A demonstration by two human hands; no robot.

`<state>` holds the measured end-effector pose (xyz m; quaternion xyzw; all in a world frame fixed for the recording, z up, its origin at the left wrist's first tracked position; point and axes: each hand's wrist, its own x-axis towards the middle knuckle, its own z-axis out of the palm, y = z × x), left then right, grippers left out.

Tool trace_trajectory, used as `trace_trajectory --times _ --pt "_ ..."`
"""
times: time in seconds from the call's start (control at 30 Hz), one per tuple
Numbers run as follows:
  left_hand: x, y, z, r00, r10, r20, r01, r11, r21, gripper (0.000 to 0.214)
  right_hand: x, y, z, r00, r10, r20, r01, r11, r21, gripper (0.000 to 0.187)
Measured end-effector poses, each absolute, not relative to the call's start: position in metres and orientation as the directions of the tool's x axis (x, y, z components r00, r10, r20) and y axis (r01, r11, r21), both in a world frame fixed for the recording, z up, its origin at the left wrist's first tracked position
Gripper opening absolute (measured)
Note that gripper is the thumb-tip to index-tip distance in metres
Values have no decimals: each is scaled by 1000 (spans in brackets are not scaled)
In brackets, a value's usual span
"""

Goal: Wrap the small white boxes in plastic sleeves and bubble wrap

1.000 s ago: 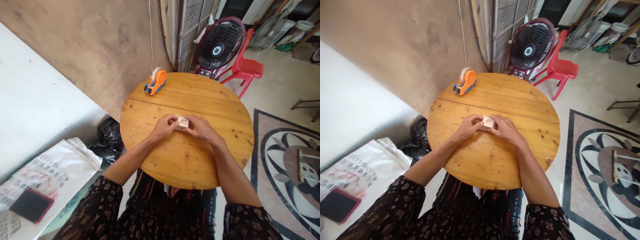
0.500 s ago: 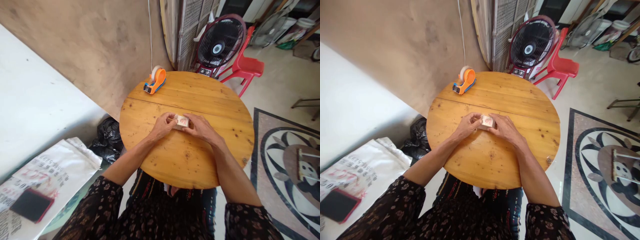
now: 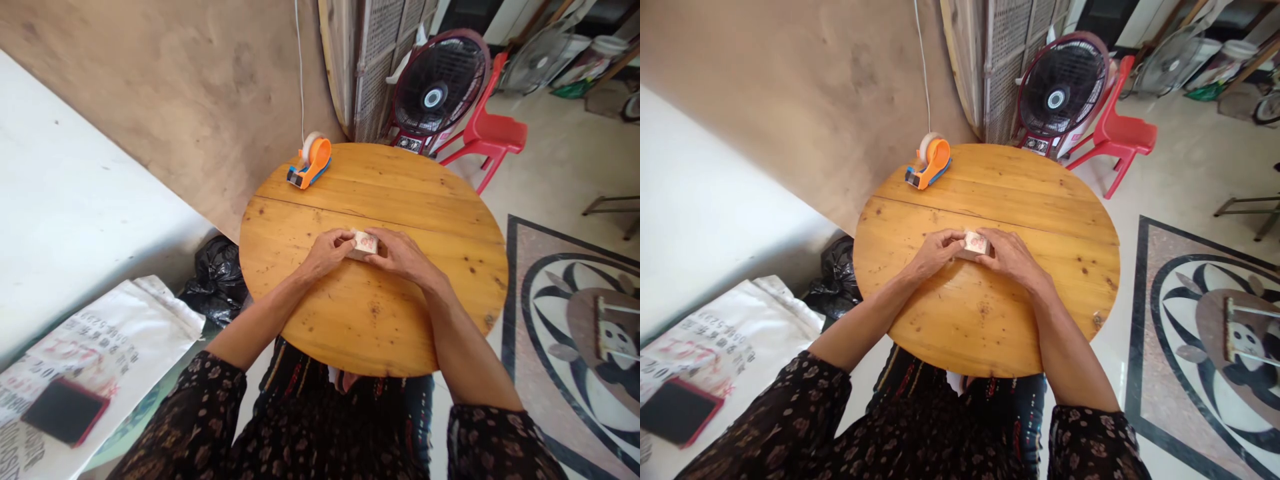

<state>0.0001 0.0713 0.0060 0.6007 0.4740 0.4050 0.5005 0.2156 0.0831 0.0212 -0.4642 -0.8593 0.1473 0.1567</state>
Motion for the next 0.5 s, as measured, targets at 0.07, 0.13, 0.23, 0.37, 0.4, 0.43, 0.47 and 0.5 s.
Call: trace_trajectory --times 0.07,0.13,0.23,0.37,0.4,0.43,0.47,0.5 --pt "0 72 7 214 977 -6 156 -28 987 25 219 83 24 -539 833 120 738 536 -409 62" --pt "-1 73 7 189 982 -23 159 -8 987 27 222 83 27 -524 843 119 740 520 -426 65" --pt "-3 75 5 166 986 -28 165 0 986 27 223 82 31 -469 874 131 760 474 -445 67" --pt "-2 74 5 193 981 -20 154 -10 988 23 221 80 34 -438 889 131 777 448 -443 65" --pt "-2 74 6 201 980 -14 153 -17 988 24 220 80 34 -435 891 131 778 445 -444 64" --pt "-2 73 6 208 978 -8 153 -25 988 25 219 80 34 -431 892 133 778 442 -446 64" --pt "-1 73 7 215 977 -1 155 -33 987 25 219 79 33 -428 893 135 778 441 -448 64" --pt "-1 72 7 221 975 4 157 -40 987 25 218 79 33 -427 894 138 778 441 -448 64"
